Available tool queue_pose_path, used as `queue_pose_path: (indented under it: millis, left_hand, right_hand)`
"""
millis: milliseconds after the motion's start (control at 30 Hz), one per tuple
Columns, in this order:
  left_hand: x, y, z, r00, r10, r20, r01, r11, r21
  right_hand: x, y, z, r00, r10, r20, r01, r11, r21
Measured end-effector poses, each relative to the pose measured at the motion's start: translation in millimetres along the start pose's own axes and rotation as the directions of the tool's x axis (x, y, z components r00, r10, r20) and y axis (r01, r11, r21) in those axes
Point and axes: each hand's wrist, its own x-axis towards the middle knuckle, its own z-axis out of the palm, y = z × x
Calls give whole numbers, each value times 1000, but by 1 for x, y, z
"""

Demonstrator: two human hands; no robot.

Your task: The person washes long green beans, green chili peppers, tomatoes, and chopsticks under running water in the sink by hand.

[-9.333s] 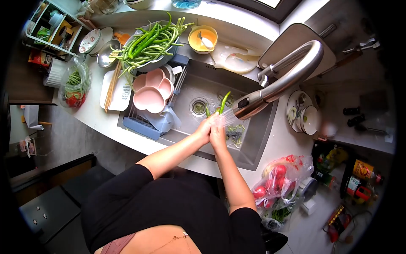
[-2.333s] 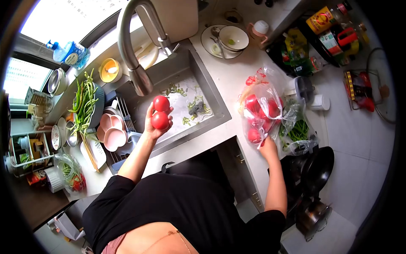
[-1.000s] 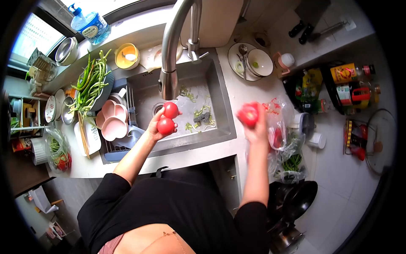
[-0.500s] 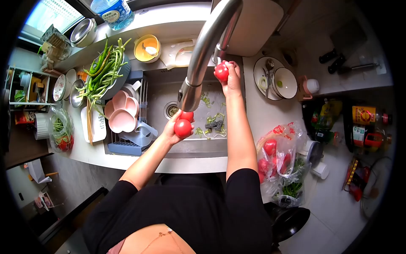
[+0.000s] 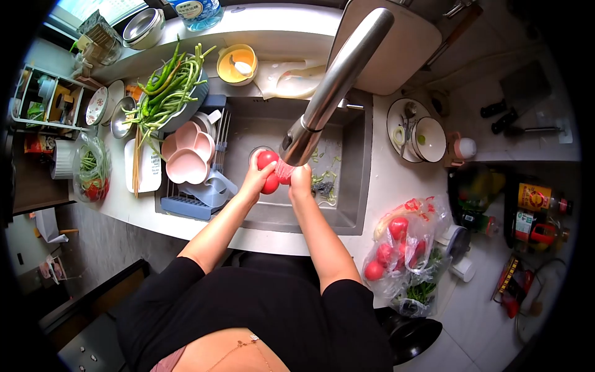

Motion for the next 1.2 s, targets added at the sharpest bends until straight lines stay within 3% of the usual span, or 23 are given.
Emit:
queue_pose_path:
  millis: [33,133,300,433,500,567,667,700,800,833,933,967,1067,1100,1200]
  left_hand:
    - [0,-3,-1,986,167,-4,-167,983,79]
    - [-4,0,-8,923,384,-33,-324,819,474]
    - [-9,4,-13,922,373,-102,-292,845,448]
    - [3,-17,-23,933,357,-51,-311,869,384]
    - [0,-22,-21,940,340,-23,-308,877,369]
    - [-12,-10,-18,912,404,66,-384,788,481]
    - [-24,17,-6,862,459,213,-476,592,650]
    - [-28,24,-3,851,453,265,-493,515,701]
    - [-21,38,7,873,317,370,-485,492,723]
    - [-18,42,10,899,236,369,-438,521,733]
    - [-1,29,14,869,334,364,-488,697,526]
    - [4,24,15,890,244,386,-432,724,538]
    - [38,-9,13,834,125,538,-236,961,142]
    - [32,5,7,822,-3,569,-88,987,134]
    - [25,14,-4,796,-117,593,-61,960,272]
  right_hand:
    - [3,5,-3,999,37,1,-37,999,13]
    - [-1,6,2,997,80,9,-80,997,10]
    - [-34,-9,27,981,57,186,-35,993,-116]
    - [-41,2,19,964,-68,256,152,935,-322]
    - [-28,6,8,990,29,135,-6,986,-168]
    - [-9,15,-9,986,166,-5,-166,984,-64]
    - [-16,-9,0,893,450,3,-445,880,168]
    - [-14,-7,-4,900,433,56,-436,892,121]
    - [-22,-16,-13,909,415,35,-413,890,194]
    - [-31,-27,-6,906,423,19,-416,881,225]
    - [-16,-27,-30,941,283,186,-309,943,126]
    - [-16,-30,-40,935,284,212,-305,949,74]
    - [-40,-55,-16,950,201,240,-108,930,-352]
    - [-42,-61,-14,929,283,240,-170,900,-401]
    - [-33,-57,-17,882,359,305,-114,791,-601]
